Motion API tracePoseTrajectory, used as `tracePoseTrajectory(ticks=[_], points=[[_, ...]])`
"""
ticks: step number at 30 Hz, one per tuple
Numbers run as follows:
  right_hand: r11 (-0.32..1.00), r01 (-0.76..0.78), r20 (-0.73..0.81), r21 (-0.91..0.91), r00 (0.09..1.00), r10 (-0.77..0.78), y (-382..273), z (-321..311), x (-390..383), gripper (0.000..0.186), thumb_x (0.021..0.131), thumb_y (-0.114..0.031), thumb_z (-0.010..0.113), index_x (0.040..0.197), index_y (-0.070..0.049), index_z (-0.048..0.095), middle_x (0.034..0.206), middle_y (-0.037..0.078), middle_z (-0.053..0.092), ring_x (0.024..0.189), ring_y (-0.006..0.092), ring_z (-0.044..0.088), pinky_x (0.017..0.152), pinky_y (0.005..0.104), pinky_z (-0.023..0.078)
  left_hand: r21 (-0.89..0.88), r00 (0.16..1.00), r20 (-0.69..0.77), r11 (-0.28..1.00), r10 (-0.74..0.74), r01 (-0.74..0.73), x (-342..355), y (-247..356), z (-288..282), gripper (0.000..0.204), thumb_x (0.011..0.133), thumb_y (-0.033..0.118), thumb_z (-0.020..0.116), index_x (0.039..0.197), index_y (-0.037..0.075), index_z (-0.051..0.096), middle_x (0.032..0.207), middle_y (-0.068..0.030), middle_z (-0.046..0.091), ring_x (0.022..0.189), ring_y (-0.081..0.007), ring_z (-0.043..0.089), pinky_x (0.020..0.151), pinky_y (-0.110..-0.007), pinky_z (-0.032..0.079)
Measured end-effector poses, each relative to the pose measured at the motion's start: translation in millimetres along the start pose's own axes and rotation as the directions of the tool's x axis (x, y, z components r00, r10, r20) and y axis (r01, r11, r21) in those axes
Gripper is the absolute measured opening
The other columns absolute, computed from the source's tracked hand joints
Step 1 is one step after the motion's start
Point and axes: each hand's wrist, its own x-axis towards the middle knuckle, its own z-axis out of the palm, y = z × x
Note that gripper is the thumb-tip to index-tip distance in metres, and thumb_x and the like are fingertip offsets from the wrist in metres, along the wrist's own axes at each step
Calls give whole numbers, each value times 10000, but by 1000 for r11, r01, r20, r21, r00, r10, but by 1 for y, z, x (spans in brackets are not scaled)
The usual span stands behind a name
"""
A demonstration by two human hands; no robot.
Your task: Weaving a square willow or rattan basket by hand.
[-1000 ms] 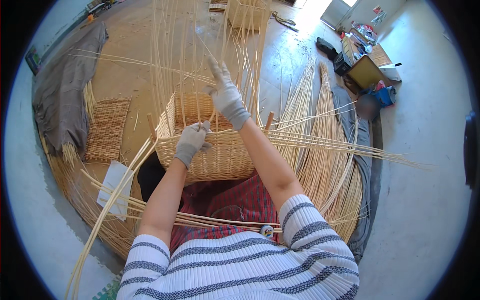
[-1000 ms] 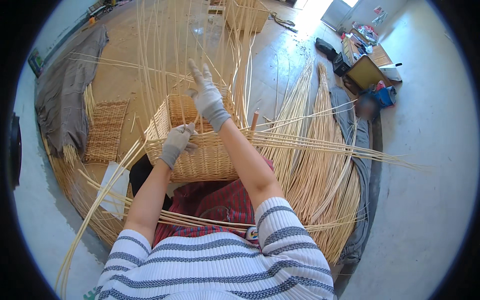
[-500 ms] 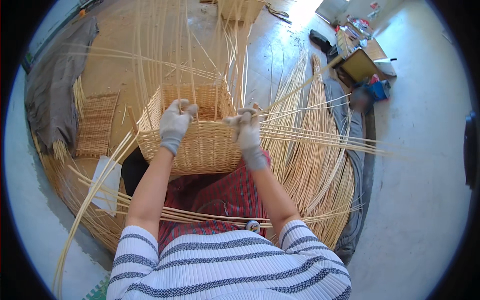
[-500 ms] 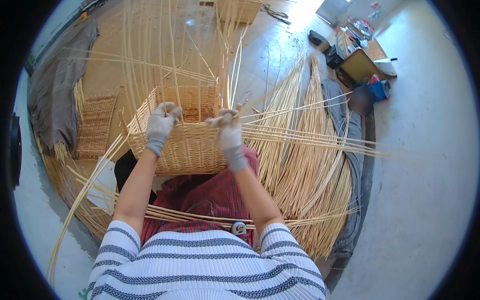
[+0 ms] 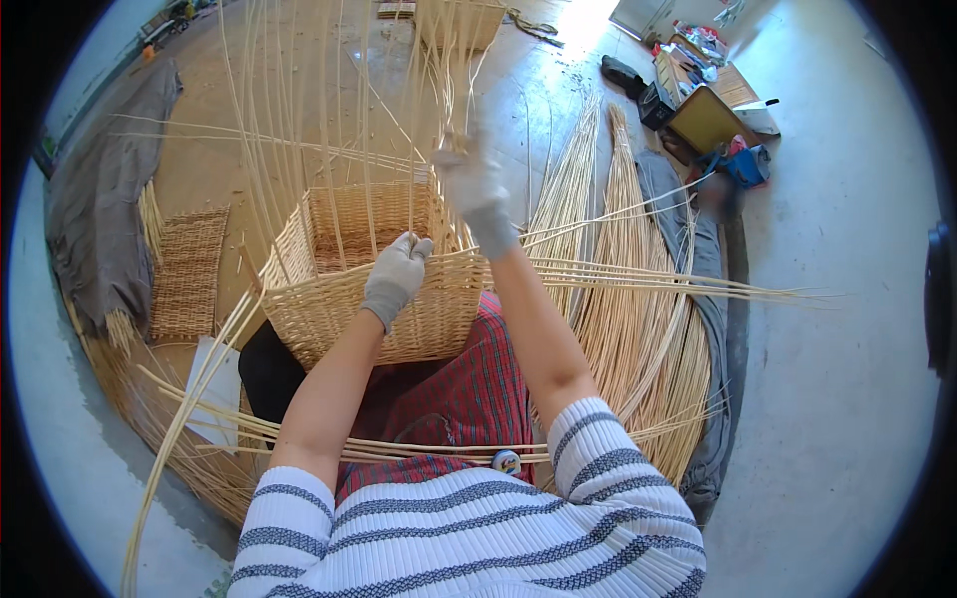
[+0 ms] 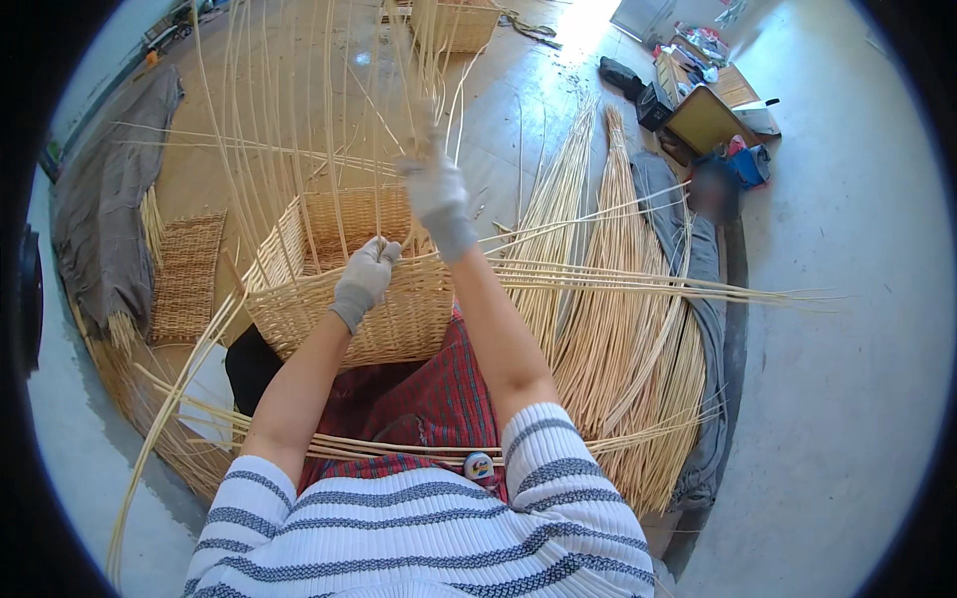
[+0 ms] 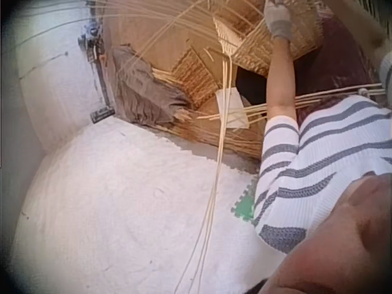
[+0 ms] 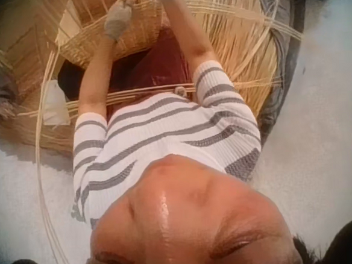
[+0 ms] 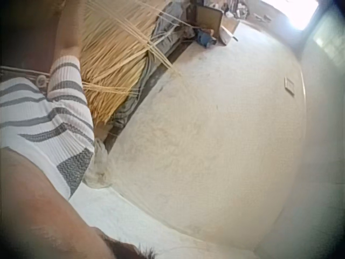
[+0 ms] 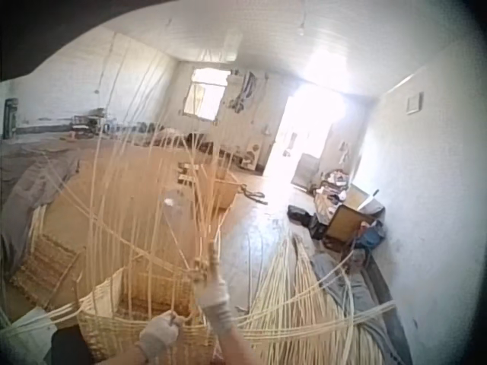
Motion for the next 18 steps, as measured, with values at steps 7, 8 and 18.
tracePoseTrajectory(ticks=[7,8,18], points=[[995,29,121,91,992,-40,11,-7,-24,689,1045,-30,559,1642,-158,239,1370,146,640,1131,192,713,823,314,602,72,989,-80,990,127,-121,-5,-9,9,384,1081,416,564,1078,39,635,933,-219,705,898,-418,669,827,-462,512],[982,165,160,-87,976,-150,9,3,-8,700,1035,-38,583,1638,-145,246,1363,135,640,1110,184,712,852,324,602,42,985,-126,993,119,-114,-4,-10,11,378,1079,414,570,1079,42,637,915,-217,703,889,-416,670,822,-464,512],[808,-229,-299,542,847,440,49,-56,-117,232,1096,-94,464,1326,-61,468,886,73,714,826,224,735,687,312,623,-355,979,146,916,-142,186,-7,13,-1,221,1014,229,718,1156,66,674,837,-53,699,559,-134,614,511,-350,511]])
